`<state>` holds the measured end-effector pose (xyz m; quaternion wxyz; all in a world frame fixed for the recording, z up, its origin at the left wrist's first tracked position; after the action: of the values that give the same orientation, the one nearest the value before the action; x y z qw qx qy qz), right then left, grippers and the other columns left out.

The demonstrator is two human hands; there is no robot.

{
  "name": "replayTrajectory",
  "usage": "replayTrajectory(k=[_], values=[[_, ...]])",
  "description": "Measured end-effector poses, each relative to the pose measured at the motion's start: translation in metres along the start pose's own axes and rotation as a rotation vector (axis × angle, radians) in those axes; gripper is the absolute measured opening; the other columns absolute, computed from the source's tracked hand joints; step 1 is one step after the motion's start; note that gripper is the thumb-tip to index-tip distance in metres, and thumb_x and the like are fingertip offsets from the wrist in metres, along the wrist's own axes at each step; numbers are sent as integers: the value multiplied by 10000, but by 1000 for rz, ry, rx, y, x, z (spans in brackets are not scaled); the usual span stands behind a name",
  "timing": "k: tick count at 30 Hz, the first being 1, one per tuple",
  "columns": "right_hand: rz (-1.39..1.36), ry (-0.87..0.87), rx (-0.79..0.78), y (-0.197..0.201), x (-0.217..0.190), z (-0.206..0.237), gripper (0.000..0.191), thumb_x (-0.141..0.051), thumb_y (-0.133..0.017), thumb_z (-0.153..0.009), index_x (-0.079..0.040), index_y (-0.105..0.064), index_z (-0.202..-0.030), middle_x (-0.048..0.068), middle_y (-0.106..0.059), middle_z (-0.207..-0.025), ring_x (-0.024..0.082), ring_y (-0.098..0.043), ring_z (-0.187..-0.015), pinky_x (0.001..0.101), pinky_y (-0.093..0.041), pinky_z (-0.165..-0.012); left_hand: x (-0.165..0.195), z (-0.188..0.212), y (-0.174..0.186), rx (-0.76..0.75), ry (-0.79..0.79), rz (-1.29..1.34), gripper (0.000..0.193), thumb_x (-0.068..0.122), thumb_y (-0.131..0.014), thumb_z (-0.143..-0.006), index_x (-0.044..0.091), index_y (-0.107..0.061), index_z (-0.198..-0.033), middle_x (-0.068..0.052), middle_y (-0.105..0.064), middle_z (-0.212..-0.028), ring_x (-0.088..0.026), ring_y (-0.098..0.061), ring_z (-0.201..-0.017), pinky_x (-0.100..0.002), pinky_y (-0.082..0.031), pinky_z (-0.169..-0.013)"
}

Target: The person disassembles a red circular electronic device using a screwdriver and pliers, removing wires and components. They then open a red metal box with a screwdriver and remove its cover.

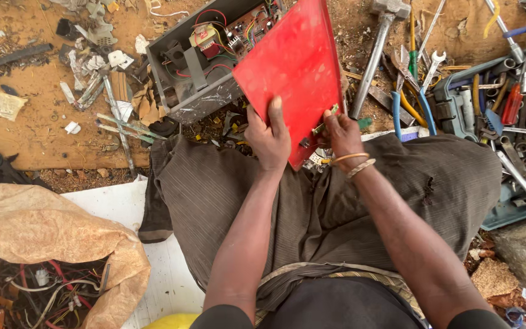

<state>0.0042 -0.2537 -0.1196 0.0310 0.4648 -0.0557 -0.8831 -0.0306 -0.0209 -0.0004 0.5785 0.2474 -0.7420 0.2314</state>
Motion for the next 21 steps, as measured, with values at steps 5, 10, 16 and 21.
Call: replayTrajectory(k=[5,10,16,21], values=[[430,11,-125,10,-23,-3,348,-357,-558,-1035,-24,-659,-1033,76,-694,-791,176,-706,-655,323,-617,-632,0,-8,-5,-61,-22,-209,238,230,-628,-1079,-7,-613,-1090,-91,-728,-764,-169,-735,-607,-332,-522,-536],[892,115,-265,6,-59,-1,402,-366,-521,-1056,0,-664,-972,87,-724,-741,203,-744,-666,358,-609,-641,19,-17,-3,-51,-200,-206,258,235,-626,-1108,-18,-591,-1141,-125,-752,-917,-237,-779,-791,-340,-585,-628],[1593,413,-382,-6,-104,11,345,-374,-589,-1048,-29,-601,-1037,180,-703,-723,334,-707,-647,458,-577,-581,9,-34,16,-16,-19,-67,337,240,-614,-1099,-63,-607,-1247,-142,-764,-1075,-193,-751,-930,-338,-609,-812],[1150,785,-115,1,-142,46,304,-242,-694,-970,-1,-585,-1121,199,-690,-817,373,-691,-684,498,-546,-587,14,-26,20,84,-48,-12,413,239,-600,-1126,-98,-526,-1353,-187,-703,-1214,-197,-679,-1061,-358,-564,-964]])
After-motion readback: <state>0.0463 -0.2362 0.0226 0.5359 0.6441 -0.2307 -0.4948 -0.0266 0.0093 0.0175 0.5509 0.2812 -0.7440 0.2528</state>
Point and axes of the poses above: each hand's wrist, its own z-axis away from the middle knuckle, its own y-axis out of the back of the hand, x = y × z, the point moved 9 cm from there along -z, towards the middle knuckle
